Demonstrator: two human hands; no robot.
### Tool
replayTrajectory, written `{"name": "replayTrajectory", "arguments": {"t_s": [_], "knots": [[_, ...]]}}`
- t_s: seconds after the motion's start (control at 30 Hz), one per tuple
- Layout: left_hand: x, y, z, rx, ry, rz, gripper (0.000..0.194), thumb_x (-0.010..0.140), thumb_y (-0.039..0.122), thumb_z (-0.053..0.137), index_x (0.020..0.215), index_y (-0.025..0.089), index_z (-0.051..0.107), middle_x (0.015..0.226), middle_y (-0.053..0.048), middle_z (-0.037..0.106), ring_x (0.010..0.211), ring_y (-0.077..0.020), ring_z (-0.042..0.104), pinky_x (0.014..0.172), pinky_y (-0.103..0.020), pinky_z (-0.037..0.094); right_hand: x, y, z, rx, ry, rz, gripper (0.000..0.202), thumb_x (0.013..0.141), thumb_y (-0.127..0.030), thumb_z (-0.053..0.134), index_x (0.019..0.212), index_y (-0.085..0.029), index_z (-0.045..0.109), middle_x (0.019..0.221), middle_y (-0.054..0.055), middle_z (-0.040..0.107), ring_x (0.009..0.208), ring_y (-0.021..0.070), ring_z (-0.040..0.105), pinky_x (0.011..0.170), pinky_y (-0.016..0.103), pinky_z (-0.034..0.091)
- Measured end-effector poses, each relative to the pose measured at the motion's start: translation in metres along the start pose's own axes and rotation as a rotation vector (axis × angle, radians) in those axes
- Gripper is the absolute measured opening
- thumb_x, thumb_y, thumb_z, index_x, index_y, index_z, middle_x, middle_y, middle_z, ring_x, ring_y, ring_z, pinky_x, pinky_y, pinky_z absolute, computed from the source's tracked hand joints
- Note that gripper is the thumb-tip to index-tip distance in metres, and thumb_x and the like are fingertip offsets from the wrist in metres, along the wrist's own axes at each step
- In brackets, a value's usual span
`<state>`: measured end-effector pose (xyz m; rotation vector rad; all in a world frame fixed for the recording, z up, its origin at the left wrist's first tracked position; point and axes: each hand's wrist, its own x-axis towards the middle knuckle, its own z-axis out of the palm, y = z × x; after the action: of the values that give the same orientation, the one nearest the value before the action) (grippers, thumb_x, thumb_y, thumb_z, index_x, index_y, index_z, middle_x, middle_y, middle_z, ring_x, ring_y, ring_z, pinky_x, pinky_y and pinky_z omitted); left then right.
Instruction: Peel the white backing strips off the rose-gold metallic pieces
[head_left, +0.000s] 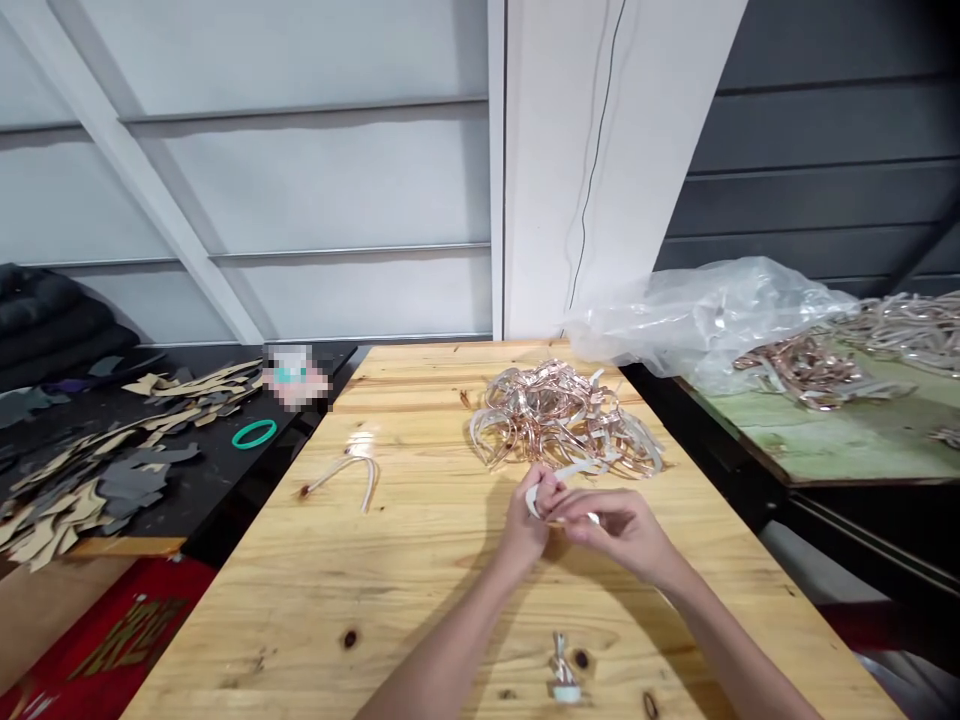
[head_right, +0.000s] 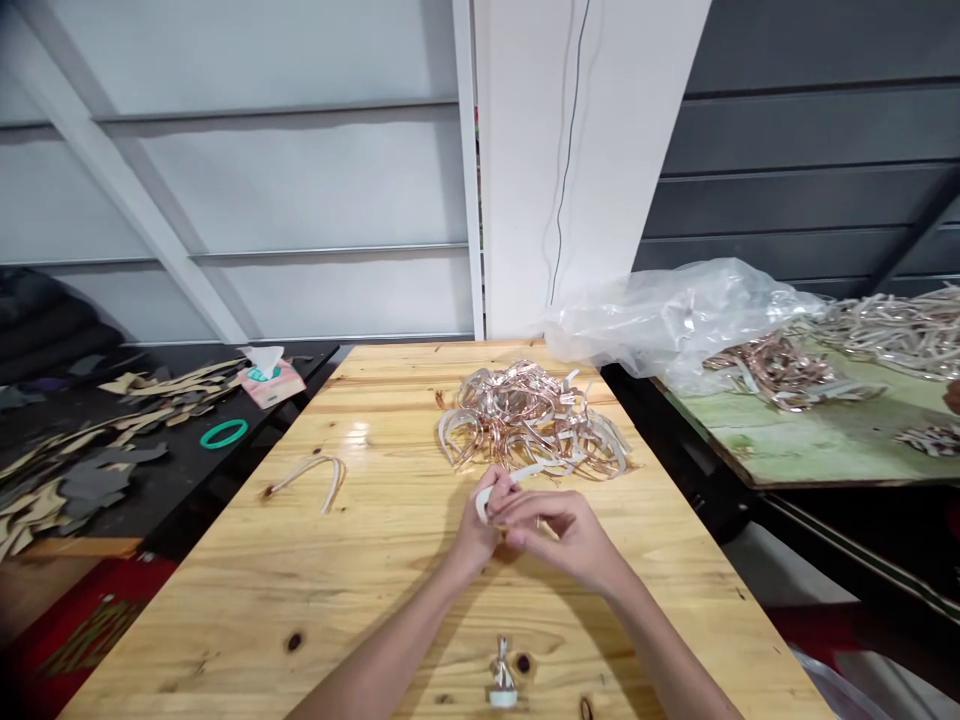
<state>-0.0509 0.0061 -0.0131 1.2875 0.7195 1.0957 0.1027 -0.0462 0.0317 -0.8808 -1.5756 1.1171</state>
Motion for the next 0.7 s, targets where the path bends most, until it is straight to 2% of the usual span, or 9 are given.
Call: {"name": "replayTrajectory", "arguments": {"t_s": [0.07,0.1,0.13,0.2,0.27,0.37,0.53,0.6,0.7], "knots": [[0.002,-0.003,-0.002,0.029,0.091,0.005,0.048,0.094,0.066,0.052,0.079,0.020,0.050,0.066,0.001,0.053,0.055,-0.0110,0.049,0.053,-0.024,0.040,-0.004,-0.001,-0.012,-0.001,-0.085,-0.027,0.037,0.081,-0.045,0.078,0.111,-0.023,0.079,0.112,0.014,0.073,0.099,0.0304,0.070,0.091,0.048,0.058],[0.002,-0.004,-0.003,0.051,0.103,0.003,0.048,0.095,0.066,0.050,0.080,0.021,0.049,0.062,0.002,0.051,0.051,-0.0104,0.047,0.050,-0.023,0.037,-0.005,0.000,-0.018,0.030,-0.051,-0.034,0.044,0.081,-0.049,0.076,0.117,-0.023,0.076,0.113,0.014,0.072,0.093,0.0293,0.070,0.084,0.046,0.060],[0.001,-0.005,-0.003,0.076,0.093,-0.002,0.048,0.096,0.066,0.049,0.080,0.021,0.049,0.059,0.003,0.049,0.048,-0.0100,0.047,0.048,-0.022,0.036,-0.005,0.002,-0.023,0.070,0.038,-0.033,0.047,0.083,-0.053,0.073,0.119,-0.023,0.075,0.108,0.013,0.071,0.084,0.0263,0.069,0.072,0.042,0.062],[0.000,-0.004,-0.004,0.112,0.061,-0.016,0.047,0.096,0.066,0.048,0.080,0.021,0.048,0.057,0.005,0.047,0.045,-0.0097,0.048,0.045,-0.021,0.035,-0.003,0.008,-0.029,0.106,0.251,0.025,0.045,0.087,-0.054,0.068,0.121,-0.024,0.072,0.091,0.007,0.067,0.065,0.0191,0.062,0.052,0.033,0.058],[-0.001,-0.003,-0.004,0.136,0.040,-0.028,0.048,0.095,0.065,0.050,0.078,0.021,0.049,0.056,0.005,0.046,0.044,-0.0095,0.048,0.044,-0.021,0.036,0.002,0.015,-0.029,0.052,0.347,0.130,0.040,0.088,-0.049,0.069,0.118,-0.023,0.072,0.077,0.002,0.062,0.058,0.0155,0.056,0.046,0.028,0.053],[-0.001,-0.002,-0.004,0.145,0.012,-0.023,0.047,0.094,0.064,0.052,0.078,0.020,0.050,0.055,0.005,0.049,0.045,-0.0089,0.047,0.045,-0.021,0.036,0.008,0.021,-0.021,0.045,0.306,0.219,0.035,0.086,-0.048,0.074,0.105,-0.018,0.073,0.069,0.001,0.062,0.058,0.0156,0.060,0.050,0.027,0.055],[0.003,-0.006,0.000,-0.015,-0.059,-0.022,0.048,0.086,0.066,0.064,0.084,0.021,0.046,0.061,0.005,0.051,0.049,-0.0099,0.047,0.047,-0.023,0.039,0.009,0.022,-0.005,0.232,0.251,0.240,0.033,0.085,-0.048,0.076,0.099,-0.018,0.073,0.081,0.005,0.074,0.071,0.0197,0.072,0.071,0.034,0.063],[0.004,-0.009,0.002,-0.046,-0.093,-0.022,0.049,0.086,0.066,0.064,0.083,0.022,0.044,0.062,0.005,0.048,0.052,-0.0097,0.045,0.049,-0.023,0.040,0.009,0.026,0.001,0.253,0.242,0.249,0.033,0.084,-0.049,0.076,0.096,-0.018,0.072,0.082,0.006,0.075,0.071,0.0203,0.073,0.071,0.034,0.063],[0.002,-0.010,0.003,-0.005,-0.069,-0.015,0.046,0.091,0.064,0.059,0.080,0.022,0.044,0.062,0.006,0.044,0.052,-0.0093,0.042,0.050,-0.023,0.039,0.012,0.036,0.009,0.290,0.307,0.281,0.041,0.078,-0.054,0.079,0.094,-0.018,0.067,0.075,0.005,0.074,0.062,0.0203,0.071,0.064,0.035,0.062]]}}
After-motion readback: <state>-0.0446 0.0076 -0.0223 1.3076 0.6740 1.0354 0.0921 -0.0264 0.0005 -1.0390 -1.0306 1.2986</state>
